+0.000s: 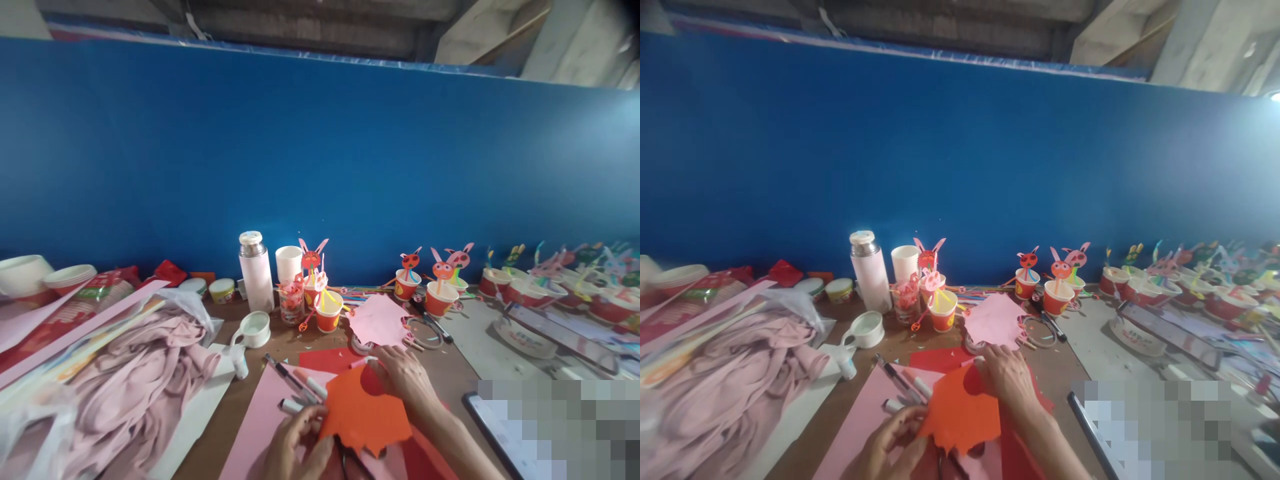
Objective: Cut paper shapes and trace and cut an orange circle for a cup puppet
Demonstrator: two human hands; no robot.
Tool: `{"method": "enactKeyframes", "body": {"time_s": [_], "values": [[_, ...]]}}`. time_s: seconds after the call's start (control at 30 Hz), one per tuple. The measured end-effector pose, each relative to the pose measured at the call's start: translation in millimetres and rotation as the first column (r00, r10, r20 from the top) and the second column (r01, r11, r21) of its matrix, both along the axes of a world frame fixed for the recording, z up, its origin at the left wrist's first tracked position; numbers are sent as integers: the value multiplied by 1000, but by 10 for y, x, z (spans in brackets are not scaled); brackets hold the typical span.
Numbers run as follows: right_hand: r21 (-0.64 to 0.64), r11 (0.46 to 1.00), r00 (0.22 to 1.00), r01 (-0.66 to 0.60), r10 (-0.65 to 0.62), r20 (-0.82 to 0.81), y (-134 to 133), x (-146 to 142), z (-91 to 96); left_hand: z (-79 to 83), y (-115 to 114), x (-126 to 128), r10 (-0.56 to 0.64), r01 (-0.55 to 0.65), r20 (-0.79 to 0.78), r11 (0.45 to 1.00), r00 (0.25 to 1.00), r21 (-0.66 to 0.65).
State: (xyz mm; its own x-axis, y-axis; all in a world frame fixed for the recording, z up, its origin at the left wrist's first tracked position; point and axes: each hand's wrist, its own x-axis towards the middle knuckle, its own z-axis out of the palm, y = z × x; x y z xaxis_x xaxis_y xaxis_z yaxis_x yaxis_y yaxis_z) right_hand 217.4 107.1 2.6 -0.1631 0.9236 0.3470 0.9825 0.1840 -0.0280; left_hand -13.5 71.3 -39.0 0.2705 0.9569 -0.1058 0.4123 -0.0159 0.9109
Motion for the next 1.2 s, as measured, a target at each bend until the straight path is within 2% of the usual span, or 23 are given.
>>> {"method": "enactKeyframes", "body": {"time_s": [0.1,0.2,0.33,0.47,0.6,0.73,0.8,0.9,1.0,1.1,1.2], "values": [[-10,1000,1000,23,-23,4,156,27,-12,56,5,56,45,-46,78,999,996,15],[-28,998,999,47,-47,11,233,25,-68,117,-14,97,128,-126,223,992,966,-22],[-39,997,997,72,-73,-19,290,-40,-133,150,1,109,99,-75,356,994,929,-81],[-31,995,991,97,-100,-93,332,-74,-157,101,55,73,103,-56,455,992,885,-116],[-17,996,979,92,-94,-181,366,1,-177,37,67,19,227,-175,384,970,895,-166],[30,995,954,93,-80,-288,375,98,-199,8,36,-22,461,-399,216,875,861,-274],[61,994,934,89,-62,-353,370,125,-198,40,33,-32,498,-431,227,855,837,-287],[107,991,878,84,-23,-479,361,153,-161,183,55,-59,383,-315,299,915,874,-251],[127,986,771,106,-1,-637,351,197,-87,382,90,-147,187,-175,327,982,926,-66],[96,988,629,122,-2,-777,326,248,-22,494,96,-335,62,-117,273,975,960,187],[55,991,492,119,-11,-870,293,273,-10,454,51,-590,-4,-28,91,938,996,345]]}}
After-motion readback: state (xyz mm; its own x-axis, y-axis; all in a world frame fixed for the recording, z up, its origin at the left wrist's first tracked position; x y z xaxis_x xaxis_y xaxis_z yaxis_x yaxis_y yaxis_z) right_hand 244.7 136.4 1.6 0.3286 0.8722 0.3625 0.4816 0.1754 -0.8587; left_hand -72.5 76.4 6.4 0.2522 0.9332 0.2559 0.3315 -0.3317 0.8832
